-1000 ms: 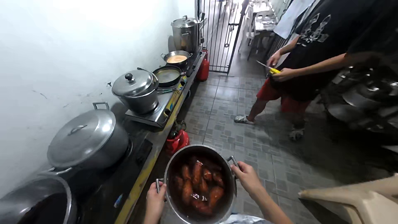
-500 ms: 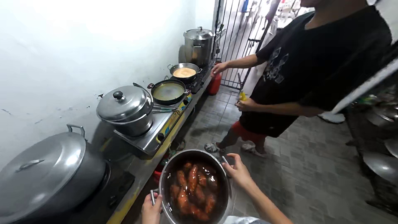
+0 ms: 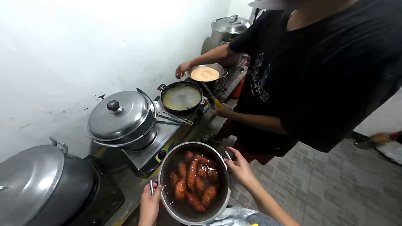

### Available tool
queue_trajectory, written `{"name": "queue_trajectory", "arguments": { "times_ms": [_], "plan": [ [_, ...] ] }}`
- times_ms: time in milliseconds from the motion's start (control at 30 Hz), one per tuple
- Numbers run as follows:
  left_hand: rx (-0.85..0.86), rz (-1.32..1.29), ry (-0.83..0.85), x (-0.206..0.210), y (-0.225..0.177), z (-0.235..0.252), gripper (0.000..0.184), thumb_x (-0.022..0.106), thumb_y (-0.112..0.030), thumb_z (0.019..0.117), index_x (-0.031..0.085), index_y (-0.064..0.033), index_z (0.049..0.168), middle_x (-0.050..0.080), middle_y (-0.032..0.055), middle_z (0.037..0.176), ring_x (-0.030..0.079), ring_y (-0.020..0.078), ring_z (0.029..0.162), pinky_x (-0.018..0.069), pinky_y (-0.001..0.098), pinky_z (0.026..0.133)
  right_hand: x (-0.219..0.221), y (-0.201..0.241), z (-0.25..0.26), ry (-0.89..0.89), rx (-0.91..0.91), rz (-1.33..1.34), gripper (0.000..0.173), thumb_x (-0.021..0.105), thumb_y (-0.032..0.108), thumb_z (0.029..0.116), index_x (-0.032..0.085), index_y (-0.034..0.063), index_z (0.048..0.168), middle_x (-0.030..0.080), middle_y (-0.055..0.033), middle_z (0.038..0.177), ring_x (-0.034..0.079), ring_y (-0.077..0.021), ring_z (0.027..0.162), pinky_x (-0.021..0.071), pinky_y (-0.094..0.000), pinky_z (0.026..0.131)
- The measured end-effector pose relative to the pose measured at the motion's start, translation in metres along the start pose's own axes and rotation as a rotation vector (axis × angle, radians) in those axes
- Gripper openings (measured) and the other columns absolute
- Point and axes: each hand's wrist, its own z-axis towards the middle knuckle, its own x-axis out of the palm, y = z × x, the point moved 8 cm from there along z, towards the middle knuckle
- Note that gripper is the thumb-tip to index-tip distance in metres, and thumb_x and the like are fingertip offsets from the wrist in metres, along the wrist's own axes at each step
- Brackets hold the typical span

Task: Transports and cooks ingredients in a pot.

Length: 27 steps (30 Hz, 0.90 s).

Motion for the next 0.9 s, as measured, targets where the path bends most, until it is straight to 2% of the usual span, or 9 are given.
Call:
{"name": "queue_trajectory", "arguments": {
  "times_ms": [100,167,400,467,567,800,833,900],
  "plan": [
    [-0.039,-0.034,-0.089,0.022,-0.005,0.004,0.018,0.055,0.000,0.0984,0.053,0.0090,0.114,0.052,0.0019,0.076,0.052,0.0020,0.060,0.0469,0.0183,0.058,-0.007,0.010,0.047,0.097,-0.068,-0.060,0.043,0.059,0.015,0.1012,0.054,0.0086,0.144,0.067,-0.0124,0.095,0.058,-0.0161,0.067,0.0507,-0.0375,0.066],
    [-0.058,-0.070,-0.145,0.034,-0.009,0.006,0.018,0.055,0.001,0.0980,0.052,0.0098,0.114,0.053,0.0023,0.076,0.054,0.0016,0.059,0.0480,0.0177,0.058,-0.009,0.016,0.073,0.165,-0.088,-0.081,0.042,0.059,0.015,0.1010,0.056,0.0089,0.142,0.068,-0.0131,0.097,0.060,-0.0177,0.070,0.0513,-0.0393,0.069],
    [-0.105,-0.077,-0.274,0.065,-0.018,0.014,0.017,0.055,0.001,0.0957,0.054,0.0118,0.109,0.050,-0.0008,0.069,0.049,-0.0008,0.055,0.0439,0.0157,0.054,-0.013,0.031,0.135,0.300,-0.124,-0.138,0.043,0.058,0.017,0.1010,0.055,0.0087,0.143,0.067,-0.0120,0.096,0.059,-0.0156,0.069,0.0504,-0.0373,0.067],
    [-0.094,-0.041,-0.279,0.069,-0.022,0.019,0.016,0.056,-0.001,0.0959,0.055,0.0109,0.108,0.051,0.0000,0.070,0.050,-0.0002,0.056,0.0449,0.0167,0.056,-0.014,0.032,0.145,0.318,-0.127,-0.137,0.043,0.058,0.017,0.1009,0.055,0.0085,0.143,0.068,-0.0124,0.099,0.060,-0.0159,0.071,0.0509,-0.0378,0.069],
    [-0.142,0.016,-0.273,0.072,-0.029,0.024,0.019,0.057,-0.001,0.0983,0.056,0.0123,0.111,0.054,0.0076,0.078,0.053,0.0078,0.065,0.0480,0.0246,0.064,-0.013,0.035,0.154,0.333,-0.113,-0.115,0.043,0.057,0.016,0.1017,0.054,0.0081,0.144,0.069,-0.0149,0.109,0.065,-0.0185,0.080,0.0532,-0.0400,0.075],
    [-0.187,-0.057,-0.265,0.080,-0.037,0.035,0.016,0.055,-0.002,0.1003,0.055,0.0096,0.112,0.056,0.0099,0.084,0.056,0.0116,0.070,0.0504,0.0288,0.066,-0.013,0.038,0.167,0.328,-0.116,-0.104,0.045,0.056,0.015,0.1015,0.053,0.0071,0.146,0.069,-0.0136,0.114,0.064,-0.0144,0.080,0.0528,-0.0349,0.073],
    [-0.184,-0.059,-0.261,0.080,-0.039,0.037,0.017,0.055,-0.002,0.1004,0.055,0.0099,0.112,0.056,0.0103,0.085,0.057,0.0117,0.070,0.0514,0.0289,0.066,-0.013,0.038,0.167,0.319,-0.119,-0.092,0.045,0.056,0.014,0.1011,0.053,0.0063,0.145,0.068,-0.0130,0.111,0.062,-0.0130,0.076,0.0517,-0.0331,0.069],
    [-0.184,-0.044,-0.246,0.080,-0.045,0.041,0.017,0.055,-0.002,0.1008,0.056,0.0098,0.113,0.057,0.0104,0.085,0.057,0.0116,0.070,0.0507,0.0288,0.066,-0.014,0.038,0.168,0.299,-0.120,-0.080,0.046,0.056,0.014,0.0999,0.053,0.0056,0.145,0.069,-0.0132,0.108,0.062,-0.0129,0.076,0.0521,-0.0336,0.069]
  ]
}}
